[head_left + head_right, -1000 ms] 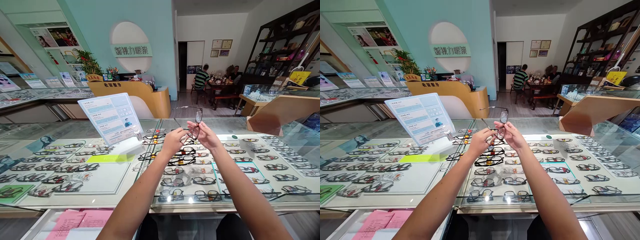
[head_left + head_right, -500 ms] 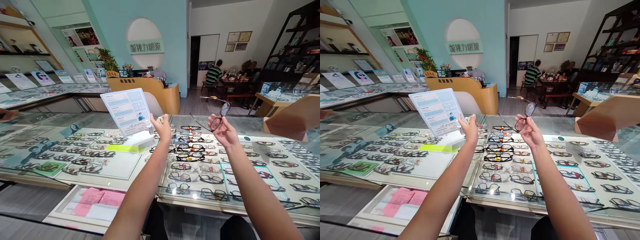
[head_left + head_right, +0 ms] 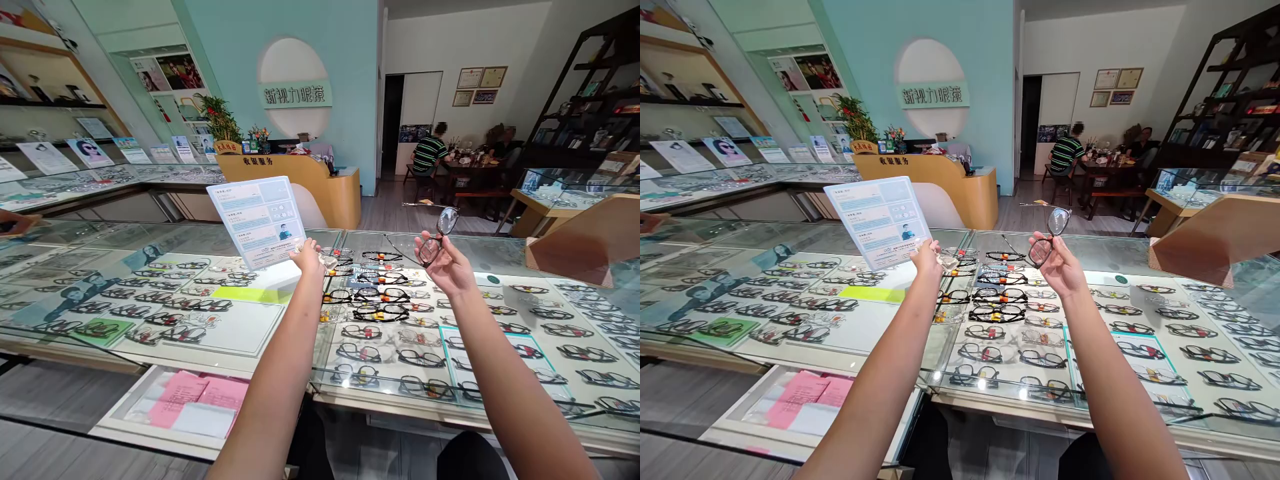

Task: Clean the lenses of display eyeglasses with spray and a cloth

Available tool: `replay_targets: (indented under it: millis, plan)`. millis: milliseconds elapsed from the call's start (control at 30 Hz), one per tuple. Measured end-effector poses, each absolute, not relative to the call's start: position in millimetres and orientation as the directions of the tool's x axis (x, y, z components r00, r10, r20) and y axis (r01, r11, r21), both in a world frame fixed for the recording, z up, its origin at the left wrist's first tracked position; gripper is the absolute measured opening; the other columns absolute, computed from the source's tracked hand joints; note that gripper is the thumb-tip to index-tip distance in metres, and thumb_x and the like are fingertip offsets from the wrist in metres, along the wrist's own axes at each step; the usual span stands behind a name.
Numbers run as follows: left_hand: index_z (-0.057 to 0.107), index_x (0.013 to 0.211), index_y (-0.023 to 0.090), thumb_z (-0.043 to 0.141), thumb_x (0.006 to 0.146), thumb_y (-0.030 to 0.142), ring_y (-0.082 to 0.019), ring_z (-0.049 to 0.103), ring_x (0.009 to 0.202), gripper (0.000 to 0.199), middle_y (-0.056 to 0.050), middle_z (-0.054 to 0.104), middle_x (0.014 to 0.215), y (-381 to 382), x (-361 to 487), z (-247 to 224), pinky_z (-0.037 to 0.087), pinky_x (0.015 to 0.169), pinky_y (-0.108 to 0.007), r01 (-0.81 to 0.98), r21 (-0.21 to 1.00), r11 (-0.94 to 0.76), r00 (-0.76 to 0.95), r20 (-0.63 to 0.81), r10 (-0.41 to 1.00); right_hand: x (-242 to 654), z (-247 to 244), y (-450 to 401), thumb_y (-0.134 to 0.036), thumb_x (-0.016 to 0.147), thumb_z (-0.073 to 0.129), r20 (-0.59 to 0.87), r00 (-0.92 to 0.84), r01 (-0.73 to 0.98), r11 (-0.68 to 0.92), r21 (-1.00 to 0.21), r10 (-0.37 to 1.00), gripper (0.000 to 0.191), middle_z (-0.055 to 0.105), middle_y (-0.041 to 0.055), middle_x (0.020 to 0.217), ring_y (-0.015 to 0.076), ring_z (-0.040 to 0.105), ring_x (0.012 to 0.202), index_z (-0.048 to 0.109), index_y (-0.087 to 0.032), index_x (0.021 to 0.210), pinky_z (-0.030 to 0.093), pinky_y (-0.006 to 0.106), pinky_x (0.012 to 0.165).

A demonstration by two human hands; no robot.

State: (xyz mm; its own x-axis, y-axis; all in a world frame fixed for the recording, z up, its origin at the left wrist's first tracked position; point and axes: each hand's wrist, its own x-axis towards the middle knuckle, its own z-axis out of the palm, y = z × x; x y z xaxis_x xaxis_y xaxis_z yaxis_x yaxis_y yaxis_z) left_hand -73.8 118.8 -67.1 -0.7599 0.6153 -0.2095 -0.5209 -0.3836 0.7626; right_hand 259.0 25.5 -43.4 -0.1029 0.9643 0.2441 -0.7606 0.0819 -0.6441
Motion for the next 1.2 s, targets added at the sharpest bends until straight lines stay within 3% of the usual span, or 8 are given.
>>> replay_targets:
  millis: [267, 500, 700, 800, 867, 967, 1067, 1200]
  plan:
    - [0.049, 0.105, 0.021, 0.068, 0.083, 0.005, -0.010, 0.065, 0.072, 0.033, -0.002, 0.061, 0.096, 119, -77, -72, 0.057, 0.062, -0.020, -0.522, 0.768, -0.372, -0.749, -0.204, 0.630, 257, -42, 22, -0.034, 0.094, 0.078, 0.252, -0.078, -0.744, 0.112, -0.659, 0.965, 0.008, 0.084, 0.0013, 0.117, 0.0199, 0.079, 0.114, 0.075, -0.027, 0.092, 0.066, 0.036, 0.100]
    - [0.053, 0.118, 0.022, 0.074, 0.082, 0.006, -0.009, 0.067, 0.075, 0.045, -0.003, 0.069, 0.108, 104, -66, -45, 0.059, 0.071, -0.022, -0.366, 0.780, -0.507, -0.813, -0.003, 0.582, 256, -40, 21, -0.036, 0.091, 0.081, 0.308, -0.086, -0.719, 0.155, -0.677, 0.947, 0.011, 0.083, 0.0002, 0.119, 0.0188, 0.078, 0.115, 0.075, -0.027, 0.094, 0.065, 0.034, 0.101]
    - [0.069, 0.105, 0.016, 0.086, 0.084, 0.041, -0.011, 0.056, 0.059, 0.037, 0.001, 0.065, 0.074, 72, -25, -31, 0.044, 0.056, -0.023, -0.097, 0.848, -0.521, -0.597, 0.369, 0.712, 254, -37, 17, -0.040, 0.084, 0.089, 0.338, -0.114, -0.689, 0.171, -0.704, 0.934, 0.022, 0.083, 0.0001, 0.117, 0.0177, 0.078, 0.112, 0.076, -0.027, 0.096, 0.065, 0.030, 0.096]
    - [0.075, 0.099, 0.016, 0.089, 0.080, 0.054, -0.011, 0.054, 0.064, 0.045, 0.000, 0.062, 0.075, 56, -2, -33, 0.042, 0.056, -0.023, -0.032, 0.861, -0.507, -0.407, 0.452, 0.794, 252, -36, 15, -0.041, 0.081, 0.092, 0.338, -0.125, -0.675, 0.169, -0.718, 0.933, 0.025, 0.084, -0.0014, 0.114, 0.0169, 0.078, 0.111, 0.075, -0.029, 0.096, 0.065, 0.029, 0.095]
    - [0.075, 0.096, 0.016, 0.087, 0.081, 0.063, -0.012, 0.054, 0.065, 0.050, 0.000, 0.060, 0.075, 49, 10, -35, 0.042, 0.056, -0.022, -0.090, 0.881, -0.464, -0.277, 0.426, 0.861, 251, -37, 16, -0.042, 0.081, 0.092, 0.335, -0.122, -0.660, 0.176, -0.730, 0.934, 0.026, 0.084, -0.0017, 0.113, 0.0168, 0.078, 0.111, 0.075, -0.030, 0.096, 0.064, 0.030, 0.096]
    - [0.072, 0.095, 0.016, 0.081, 0.081, 0.076, -0.010, 0.050, 0.058, 0.063, 0.001, 0.055, 0.072, 43, 24, -37, 0.040, 0.048, -0.021, -0.295, 0.923, -0.247, -0.082, 0.233, 0.969, 250, -38, 17, -0.045, 0.081, 0.092, 0.329, -0.120, -0.637, 0.182, -0.749, 0.937, 0.029, 0.083, -0.0009, 0.113, 0.0174, 0.077, 0.111, 0.074, -0.030, 0.098, 0.064, 0.032, 0.098]
    - [0.063, 0.094, 0.017, 0.079, 0.083, 0.077, -0.012, 0.062, 0.064, 0.063, -0.003, 0.065, 0.083, 36, 32, -34, 0.050, 0.050, -0.021, -0.508, 0.861, 0.013, 0.140, 0.068, 0.988, 249, -39, 18, -0.044, 0.082, 0.091, 0.318, -0.131, -0.629, 0.169, -0.759, 0.939, 0.029, 0.083, 0.0008, 0.114, 0.0177, 0.077, 0.110, 0.074, -0.028, 0.099, 0.063, 0.032, 0.098]
    - [0.057, 0.099, 0.019, 0.077, 0.090, 0.069, -0.019, 0.073, 0.078, 0.054, -0.002, 0.065, 0.084, 24, 34, -26, 0.065, 0.060, -0.030, -0.617, 0.750, 0.237, 0.372, 0.012, 0.928, 247, -38, 17, -0.040, 0.084, 0.089, 0.304, -0.142, -0.629, 0.151, -0.763, 0.942, 0.023, 0.083, 0.0017, 0.113, 0.0180, 0.077, 0.110, 0.072, -0.027, 0.093, 0.062, 0.032, 0.099]
